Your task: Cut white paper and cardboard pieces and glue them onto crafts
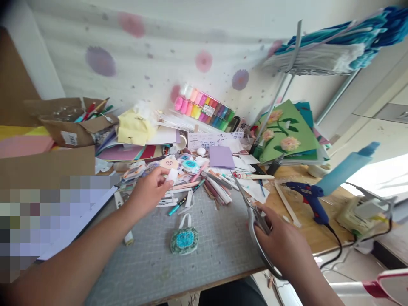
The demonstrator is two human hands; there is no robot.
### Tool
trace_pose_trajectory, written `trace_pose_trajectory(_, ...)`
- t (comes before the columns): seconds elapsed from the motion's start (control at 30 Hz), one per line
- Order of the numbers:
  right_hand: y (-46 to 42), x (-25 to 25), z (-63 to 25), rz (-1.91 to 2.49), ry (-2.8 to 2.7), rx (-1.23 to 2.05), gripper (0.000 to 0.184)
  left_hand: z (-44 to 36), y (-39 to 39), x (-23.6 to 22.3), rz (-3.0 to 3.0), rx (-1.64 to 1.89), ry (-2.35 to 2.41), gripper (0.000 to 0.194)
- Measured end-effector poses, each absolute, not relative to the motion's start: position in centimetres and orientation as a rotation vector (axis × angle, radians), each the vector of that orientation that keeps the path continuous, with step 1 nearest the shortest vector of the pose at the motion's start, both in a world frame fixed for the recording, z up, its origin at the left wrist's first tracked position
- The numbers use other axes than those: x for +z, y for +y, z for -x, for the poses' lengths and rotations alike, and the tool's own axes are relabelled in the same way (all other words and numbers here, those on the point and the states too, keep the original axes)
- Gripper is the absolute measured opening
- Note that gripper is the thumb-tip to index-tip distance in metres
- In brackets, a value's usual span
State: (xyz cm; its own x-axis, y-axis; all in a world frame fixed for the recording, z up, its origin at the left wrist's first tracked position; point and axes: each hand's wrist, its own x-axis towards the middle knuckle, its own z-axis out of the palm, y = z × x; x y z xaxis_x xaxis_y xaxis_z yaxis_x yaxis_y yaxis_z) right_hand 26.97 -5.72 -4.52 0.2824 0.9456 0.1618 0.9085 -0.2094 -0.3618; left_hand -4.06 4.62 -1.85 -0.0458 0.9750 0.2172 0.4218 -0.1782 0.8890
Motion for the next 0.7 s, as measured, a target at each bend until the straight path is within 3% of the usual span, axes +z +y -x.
trace_pose_trajectory(0.1,-4.6,-3.9,-29.1,2.418,-1.682,0.078,0.054,4.4,4.7,-1.8,-1.856,1.202,1.557,0.028)
trace_pose_trajectory(0.3,-4.2,-4.7,-30.2,2.475,-1.676,0.066,0.055,3.2,3.4,-2.2,-2.495,0.858,1.311,0.020)
trace_pose_trajectory(0.57,-4.2,-5.3,-31.6,2.419,-1.821,-0.001,0.051,2.8,3.2,-2.7,-2.561,0.596,1.224,0.013)
trace_pose_trajectory(0.7,-4.3,-4.1,-30.5,2.201,-1.848,-0.297,0.039,3.2,3.7,-2.7,-2.524,0.625,1.380,0.018)
